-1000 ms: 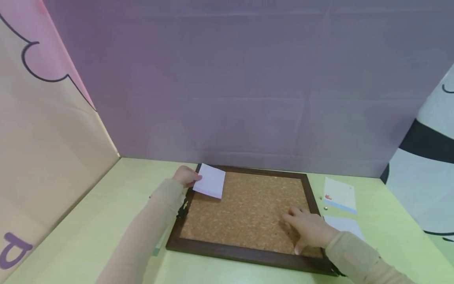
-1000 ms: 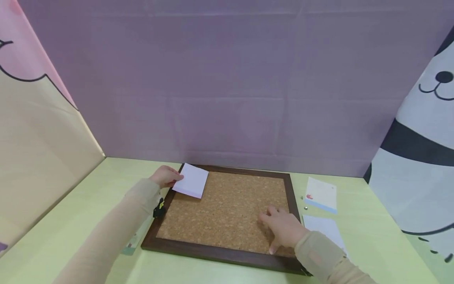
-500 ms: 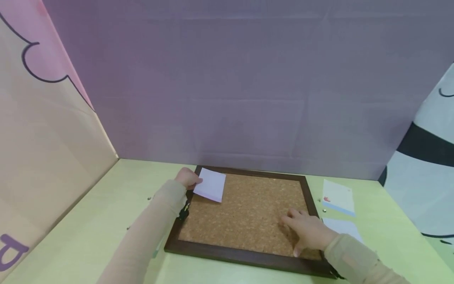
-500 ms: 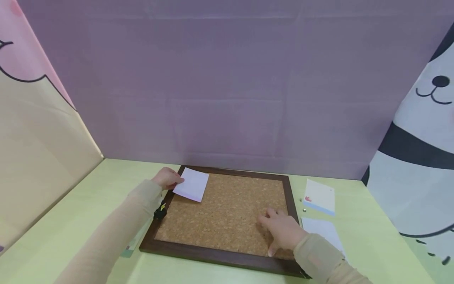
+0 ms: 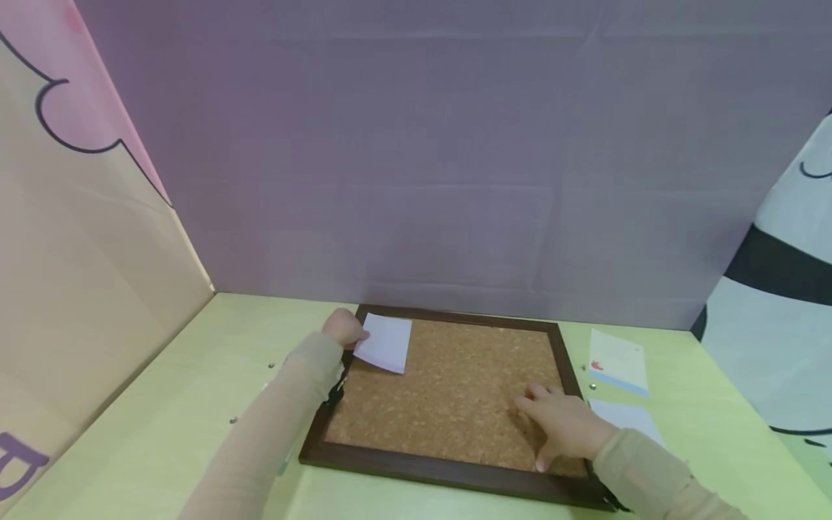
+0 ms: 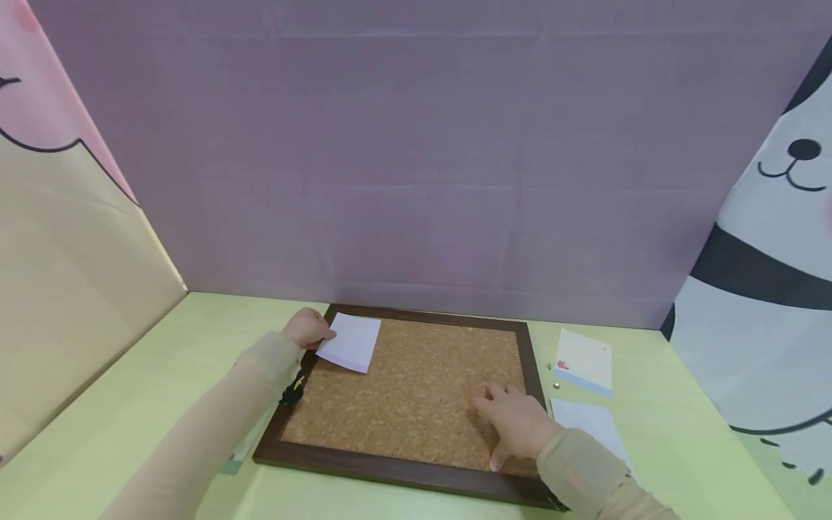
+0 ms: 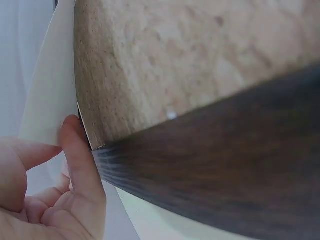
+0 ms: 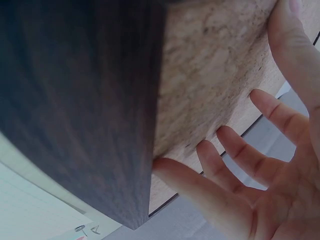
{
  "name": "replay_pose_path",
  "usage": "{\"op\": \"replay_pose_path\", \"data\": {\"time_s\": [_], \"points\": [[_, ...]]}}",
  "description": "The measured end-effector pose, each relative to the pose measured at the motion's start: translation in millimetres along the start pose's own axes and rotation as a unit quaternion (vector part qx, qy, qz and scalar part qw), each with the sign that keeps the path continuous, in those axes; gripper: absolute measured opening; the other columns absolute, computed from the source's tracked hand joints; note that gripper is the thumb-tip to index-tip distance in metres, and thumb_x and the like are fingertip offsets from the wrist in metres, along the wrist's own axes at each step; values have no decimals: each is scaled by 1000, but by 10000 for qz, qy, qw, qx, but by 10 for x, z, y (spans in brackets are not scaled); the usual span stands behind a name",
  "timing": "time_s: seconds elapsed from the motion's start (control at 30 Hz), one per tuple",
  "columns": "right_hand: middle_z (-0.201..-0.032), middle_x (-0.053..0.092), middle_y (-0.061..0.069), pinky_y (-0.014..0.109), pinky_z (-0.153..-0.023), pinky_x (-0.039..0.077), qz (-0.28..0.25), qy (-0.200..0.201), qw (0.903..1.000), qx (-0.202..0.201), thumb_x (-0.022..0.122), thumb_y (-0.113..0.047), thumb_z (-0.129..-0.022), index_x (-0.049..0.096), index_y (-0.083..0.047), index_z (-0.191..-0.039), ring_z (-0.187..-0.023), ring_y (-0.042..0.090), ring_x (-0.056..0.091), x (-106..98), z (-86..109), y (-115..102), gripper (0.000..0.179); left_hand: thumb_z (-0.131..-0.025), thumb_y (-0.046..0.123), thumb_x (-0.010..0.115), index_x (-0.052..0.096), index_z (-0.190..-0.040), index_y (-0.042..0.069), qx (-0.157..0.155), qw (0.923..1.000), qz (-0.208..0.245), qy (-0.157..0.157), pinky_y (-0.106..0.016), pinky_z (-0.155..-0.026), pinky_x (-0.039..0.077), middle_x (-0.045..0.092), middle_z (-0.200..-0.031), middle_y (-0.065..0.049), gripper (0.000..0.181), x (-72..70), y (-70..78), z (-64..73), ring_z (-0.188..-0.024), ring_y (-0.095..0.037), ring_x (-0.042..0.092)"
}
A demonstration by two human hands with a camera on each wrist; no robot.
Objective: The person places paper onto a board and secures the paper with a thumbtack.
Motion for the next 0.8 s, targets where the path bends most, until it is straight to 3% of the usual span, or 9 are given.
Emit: {"op": "replay_pose_path", "data": {"time_s": [0.1, 0.17, 0.27, 0.37, 0.5, 0.57, 0.63, 0.7, 0.8], "points": [[-97, 45, 0, 32, -54, 42, -57, -5, 10000, 14, 87, -32, -46, 57, -16, -114, -84, 19, 47, -9, 1, 0, 77, -73, 37, 76, 67, -63, 10, 255, 9990, -319, 183, -30, -58, 46, 61, -60, -4, 30, 405, -512, -707, -54, -18, 57], [-97, 45, -1, 32, -54, 41, -84, -11, 10000, 24, 87, -32, -46, 57, -17, -113, -84, 19, 47, -11, -1, 3, 75, -71, 40, 77, 67, -61, 13, 114, 9989, -419, 155, -31, -57, 46, 61, -59, -2, 30, 618, -787, -1061, -52, -18, 57], [-97, 46, 0, 33, -54, 41, -112, -17, 9999, 33, 87, -32, -46, 57, -18, -112, -83, 19, 47, -12, -5, 10, 74, -68, 47, 78, 64, -56, 18, 206, 9990, -357, 158, -28, -52, 44, 58, -52, 2, 34, 787, -995, -1336, -47, -15, 56], [-98, 46, 0, 33, -54, 41, -88, -27, 10000, 36, 87, -32, -46, 57, -19, -111, -84, 20, 47, -8, -9, 17, 73, -68, 49, 76, 64, -54, 19, 411, 9978, -467, 222, -27, -53, 43, 57, -50, 4, 35, 740, -910, -1266, -48, -13, 54], [-98, 46, 0, 33, -54, 41, -70, -28, 10000, -4, 87, -34, -46, 57, -19, -111, -84, 19, 47, 2, -11, 16, 73, -73, 39, 74, 69, -63, 11, 424, 9966, -683, 206, -30, -62, 46, 62, -61, -3, 30, 492, -551, -837, -58, -18, 57], [-98, 46, 0, 32, -54, 41, -66, 0, 10000, -46, 87, -34, -46, 57, -19, -111, -84, 19, 47, 5, -10, 9, 73, -72, 37, 76, 70, -67, 10, 424, 9972, -554, 255, -29, -63, 47, 63, -66, -4, 27, 420, -479, -718, -61, -18, 57], [-98, 46, 0, 32, -54, 41, -70, -3, 10000, -69, 87, -35, -47, 57, -18, -112, -84, 19, 47, 8, -9, 4, 73, -65, 44, 80, 70, -68, 13, 320, 9983, -406, 283, -30, -62, 48, 64, -68, -3, 33, 517, -637, -898, -63, -18, 56], [-98, 46, -1, 31, -54, 40, -53, 17, 9999, -114, 87, -35, -47, 57, -18, -112, -83, 19, 46, 2, -5, -3, 74, -66, 44, 80, 72, -74, 11, 170, 9989, -391, 212, -33, -70, 51, 67, -75, -5, 35, 423, -523, -733, -70, -19, 60], [-97, 46, -1, 30, -53, 39, -80, 18, 9999, -149, 86, -36, -47, 57, -18, -112, -82, 17, 45, -10, 2, -9, 73, -66, 41, 80, 72, -74, 9, 161, 9985, -443, 263, -33, -71, 51, 67, -76, -6, 34, 384, -458, -678, -71, -20, 60]]}}
Point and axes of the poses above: each hand's wrist, its own z-axis away from the middle knuckle, its own x-axis out of the palm, y = z × x, the point moved 9 cm from there along -z, towards the middle knuckle
